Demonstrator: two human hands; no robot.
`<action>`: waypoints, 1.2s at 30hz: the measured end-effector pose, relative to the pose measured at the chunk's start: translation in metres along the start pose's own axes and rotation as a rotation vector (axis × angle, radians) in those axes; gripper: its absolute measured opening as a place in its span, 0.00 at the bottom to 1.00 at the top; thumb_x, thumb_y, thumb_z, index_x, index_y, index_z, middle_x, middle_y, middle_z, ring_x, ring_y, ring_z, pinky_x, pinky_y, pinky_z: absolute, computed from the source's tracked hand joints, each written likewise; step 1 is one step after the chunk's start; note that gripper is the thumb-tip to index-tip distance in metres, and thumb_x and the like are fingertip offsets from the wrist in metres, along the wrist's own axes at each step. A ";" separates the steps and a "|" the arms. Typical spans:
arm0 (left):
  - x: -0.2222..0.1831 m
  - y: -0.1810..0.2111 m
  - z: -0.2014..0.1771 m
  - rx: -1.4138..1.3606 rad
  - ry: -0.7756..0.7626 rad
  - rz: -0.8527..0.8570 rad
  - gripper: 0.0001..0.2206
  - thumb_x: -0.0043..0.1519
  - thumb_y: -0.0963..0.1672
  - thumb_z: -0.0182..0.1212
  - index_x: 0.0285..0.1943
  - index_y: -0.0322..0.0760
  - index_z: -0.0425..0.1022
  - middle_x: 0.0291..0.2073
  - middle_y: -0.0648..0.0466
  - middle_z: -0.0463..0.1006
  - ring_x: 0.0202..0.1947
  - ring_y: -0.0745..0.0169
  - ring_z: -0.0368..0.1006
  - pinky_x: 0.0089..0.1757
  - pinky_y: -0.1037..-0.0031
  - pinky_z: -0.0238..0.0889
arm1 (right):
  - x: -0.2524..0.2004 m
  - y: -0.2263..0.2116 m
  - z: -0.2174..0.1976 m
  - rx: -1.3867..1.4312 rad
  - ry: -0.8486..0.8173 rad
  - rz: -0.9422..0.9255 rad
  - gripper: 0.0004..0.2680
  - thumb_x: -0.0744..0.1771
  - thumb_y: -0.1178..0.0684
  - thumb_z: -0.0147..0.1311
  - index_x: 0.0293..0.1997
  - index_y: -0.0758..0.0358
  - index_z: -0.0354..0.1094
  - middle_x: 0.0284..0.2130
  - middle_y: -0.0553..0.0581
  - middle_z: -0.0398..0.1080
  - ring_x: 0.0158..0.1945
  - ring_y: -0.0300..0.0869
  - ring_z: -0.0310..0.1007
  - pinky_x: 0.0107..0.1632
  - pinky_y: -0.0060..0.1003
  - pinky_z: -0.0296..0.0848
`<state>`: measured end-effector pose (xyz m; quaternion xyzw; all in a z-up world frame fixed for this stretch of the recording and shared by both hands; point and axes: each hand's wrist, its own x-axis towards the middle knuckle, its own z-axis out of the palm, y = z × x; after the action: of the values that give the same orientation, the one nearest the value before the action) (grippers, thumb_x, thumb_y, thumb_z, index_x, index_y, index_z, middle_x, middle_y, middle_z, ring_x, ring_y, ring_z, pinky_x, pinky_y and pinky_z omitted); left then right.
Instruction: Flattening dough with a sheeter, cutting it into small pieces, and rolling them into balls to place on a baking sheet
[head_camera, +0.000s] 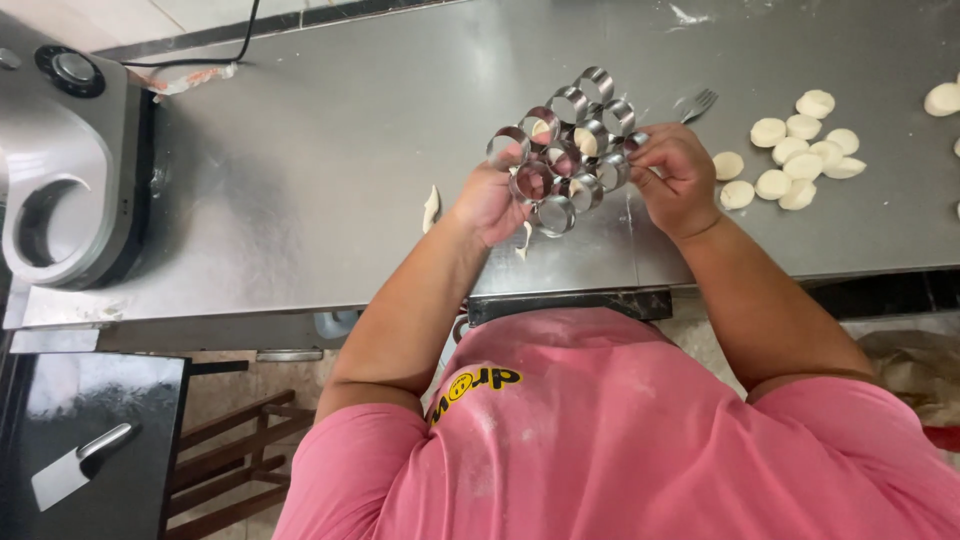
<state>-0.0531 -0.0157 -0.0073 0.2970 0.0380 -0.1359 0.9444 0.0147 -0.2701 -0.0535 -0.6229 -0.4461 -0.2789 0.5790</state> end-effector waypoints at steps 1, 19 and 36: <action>0.001 -0.002 0.000 0.083 0.088 0.048 0.07 0.61 0.37 0.56 0.45 0.33 0.76 0.27 0.50 0.77 0.29 0.59 0.80 0.34 0.71 0.80 | 0.000 0.000 0.000 -0.018 -0.010 -0.018 0.09 0.69 0.57 0.66 0.34 0.72 0.71 0.34 0.66 0.72 0.45 0.66 0.75 0.50 0.54 0.75; -0.144 0.068 -0.098 1.803 0.410 1.009 0.05 0.63 0.37 0.58 0.44 0.35 0.75 0.41 0.53 0.80 0.43 0.52 0.71 0.47 0.63 0.62 | 0.056 0.131 -0.080 -1.008 -0.118 0.828 0.08 0.69 0.50 0.64 0.32 0.51 0.70 0.41 0.55 0.71 0.39 0.53 0.74 0.42 0.50 0.71; -0.146 0.067 -0.141 1.862 0.437 0.972 0.06 0.64 0.38 0.65 0.48 0.38 0.80 0.44 0.54 0.81 0.45 0.54 0.75 0.49 0.65 0.64 | 0.079 0.073 0.016 -0.885 -0.747 0.581 0.06 0.68 0.57 0.55 0.42 0.51 0.80 0.45 0.52 0.73 0.47 0.49 0.72 0.47 0.44 0.71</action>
<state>-0.1737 0.1522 -0.0641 0.9014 -0.0346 0.3353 0.2718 0.1114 -0.2313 -0.0228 -0.9530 -0.2737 -0.0328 0.1254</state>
